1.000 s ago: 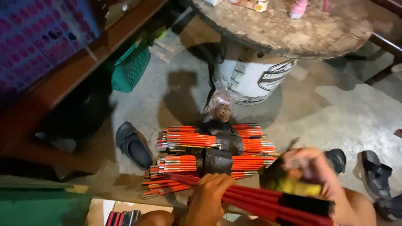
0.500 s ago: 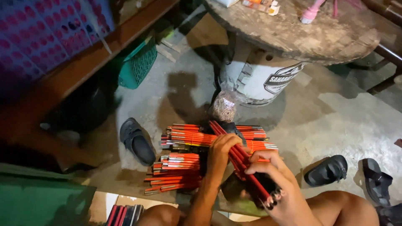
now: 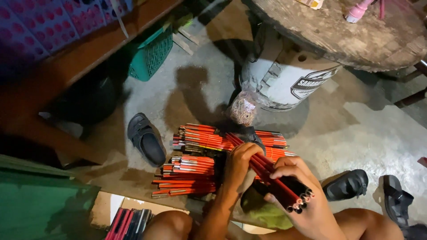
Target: The person sits on the floor and repeatedly wipes bundles of red rods with a yellow cloth. They also use a small wooden stick to scrape or clean the ends of the rods. The rods are handled in small groups and placed back on the floor.
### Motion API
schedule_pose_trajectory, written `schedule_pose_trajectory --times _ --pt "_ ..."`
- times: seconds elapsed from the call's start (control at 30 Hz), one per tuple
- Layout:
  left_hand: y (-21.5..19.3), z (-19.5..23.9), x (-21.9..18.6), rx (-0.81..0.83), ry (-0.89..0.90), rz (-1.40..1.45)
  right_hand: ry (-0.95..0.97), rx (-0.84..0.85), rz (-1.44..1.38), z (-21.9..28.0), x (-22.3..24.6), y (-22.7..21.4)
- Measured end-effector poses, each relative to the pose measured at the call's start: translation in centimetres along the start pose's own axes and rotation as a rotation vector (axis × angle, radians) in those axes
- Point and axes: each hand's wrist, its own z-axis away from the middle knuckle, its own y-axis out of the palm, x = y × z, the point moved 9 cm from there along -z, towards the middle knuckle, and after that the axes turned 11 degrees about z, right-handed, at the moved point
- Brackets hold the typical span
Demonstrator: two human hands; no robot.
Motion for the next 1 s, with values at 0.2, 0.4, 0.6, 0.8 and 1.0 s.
schedule_pose_trajectory --times 0.2,0.4,0.6,0.8,1.0 --pt "-0.3 0.2 1.0 -0.018 0.036 0.134 -0.097 0.0 0.009 -0.9 1.6 0.5" --pt "0.2 0.7 2.8 -0.005 0.006 0.215 -0.057 0.003 -0.015 -1.2 1.4 0.9" --pt "-0.4 0.6 1.7 -0.007 0.014 0.22 -0.084 -0.017 0.013 -1.0 1.0 0.1" --pt "-6.4 -0.5 -2.7 -0.249 0.031 0.33 0.014 -0.178 -0.268 -0.4 -1.8 -2.5" --pt "-16.3 4.8 6.8 -1.002 -0.008 1.095 0.73 -0.244 -0.068 5.4 -16.5 -0.5"
